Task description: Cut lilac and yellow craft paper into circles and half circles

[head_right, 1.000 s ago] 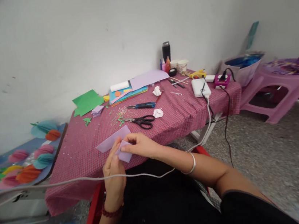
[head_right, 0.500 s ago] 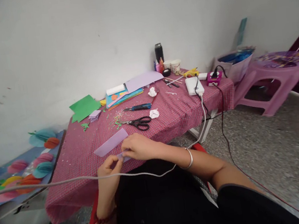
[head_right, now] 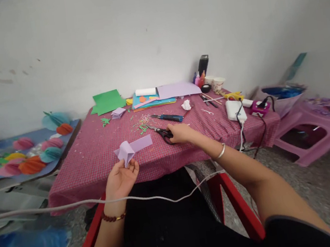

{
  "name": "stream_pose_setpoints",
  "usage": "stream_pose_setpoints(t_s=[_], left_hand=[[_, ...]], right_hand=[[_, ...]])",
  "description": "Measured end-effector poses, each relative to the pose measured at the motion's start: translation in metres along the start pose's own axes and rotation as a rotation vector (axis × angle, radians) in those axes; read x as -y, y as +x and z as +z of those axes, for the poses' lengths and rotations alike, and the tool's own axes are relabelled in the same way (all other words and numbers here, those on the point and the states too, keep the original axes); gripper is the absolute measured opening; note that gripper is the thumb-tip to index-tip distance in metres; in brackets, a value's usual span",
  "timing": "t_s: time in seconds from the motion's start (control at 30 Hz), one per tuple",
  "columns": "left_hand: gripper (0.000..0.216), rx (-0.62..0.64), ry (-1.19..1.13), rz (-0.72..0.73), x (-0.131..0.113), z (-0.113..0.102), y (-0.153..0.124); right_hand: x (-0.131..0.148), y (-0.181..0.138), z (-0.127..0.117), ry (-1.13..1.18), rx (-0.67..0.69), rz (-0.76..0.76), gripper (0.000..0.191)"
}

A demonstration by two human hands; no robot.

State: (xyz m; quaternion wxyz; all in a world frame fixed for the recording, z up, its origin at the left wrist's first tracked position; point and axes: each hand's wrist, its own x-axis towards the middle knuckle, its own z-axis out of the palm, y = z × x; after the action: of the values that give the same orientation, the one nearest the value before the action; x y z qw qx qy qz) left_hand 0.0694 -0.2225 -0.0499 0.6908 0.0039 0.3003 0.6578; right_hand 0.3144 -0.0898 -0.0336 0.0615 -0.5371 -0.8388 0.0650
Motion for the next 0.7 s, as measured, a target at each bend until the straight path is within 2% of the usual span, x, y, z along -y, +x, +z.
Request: stream_pose_setpoints(t_s=[0.17,0.27,0.33,0.37,0.43,0.5,0.57,0.63,0.7], left_hand=[[0.014,-0.018,-0.044,0.003,-0.002,-0.002,-0.002],[0.016,-0.027,-0.08,0.011,-0.003,-0.005,0.0],[0.017,-0.024,-0.104,0.021,-0.003,-0.006,0.002],[0.017,-0.016,-0.115,0.027,-0.003,-0.007,0.003],[0.017,0.0,-0.134,0.035,-0.002,-0.008,0.005],[0.018,0.009,-0.143,0.03,0.0,-0.009,0.006],[0.018,0.015,-0.144,0.023,0.001,-0.009,0.007],[0.019,0.021,-0.14,0.018,0.002,-0.01,0.008],[0.021,0.022,-0.134,0.015,0.001,-0.012,0.01]], right_hand=[[0.0,0.018,-0.019,0.076,0.087,-0.043,0.051],[0.009,0.0,-0.026,0.292,0.113,-0.112,0.062],[0.021,-0.027,-0.026,0.877,0.189,-0.258,0.081],[0.028,-0.042,-0.024,1.1,0.255,-0.315,0.084],[0.043,-0.072,-0.018,1.352,0.378,-0.358,0.081],[0.057,-0.096,-0.011,1.432,0.424,-0.337,0.078],[0.068,-0.108,-0.003,1.437,0.407,-0.26,0.061],[0.075,-0.112,0.004,1.402,0.382,-0.215,0.05],[0.077,-0.111,0.011,1.399,0.386,-0.242,0.052]])
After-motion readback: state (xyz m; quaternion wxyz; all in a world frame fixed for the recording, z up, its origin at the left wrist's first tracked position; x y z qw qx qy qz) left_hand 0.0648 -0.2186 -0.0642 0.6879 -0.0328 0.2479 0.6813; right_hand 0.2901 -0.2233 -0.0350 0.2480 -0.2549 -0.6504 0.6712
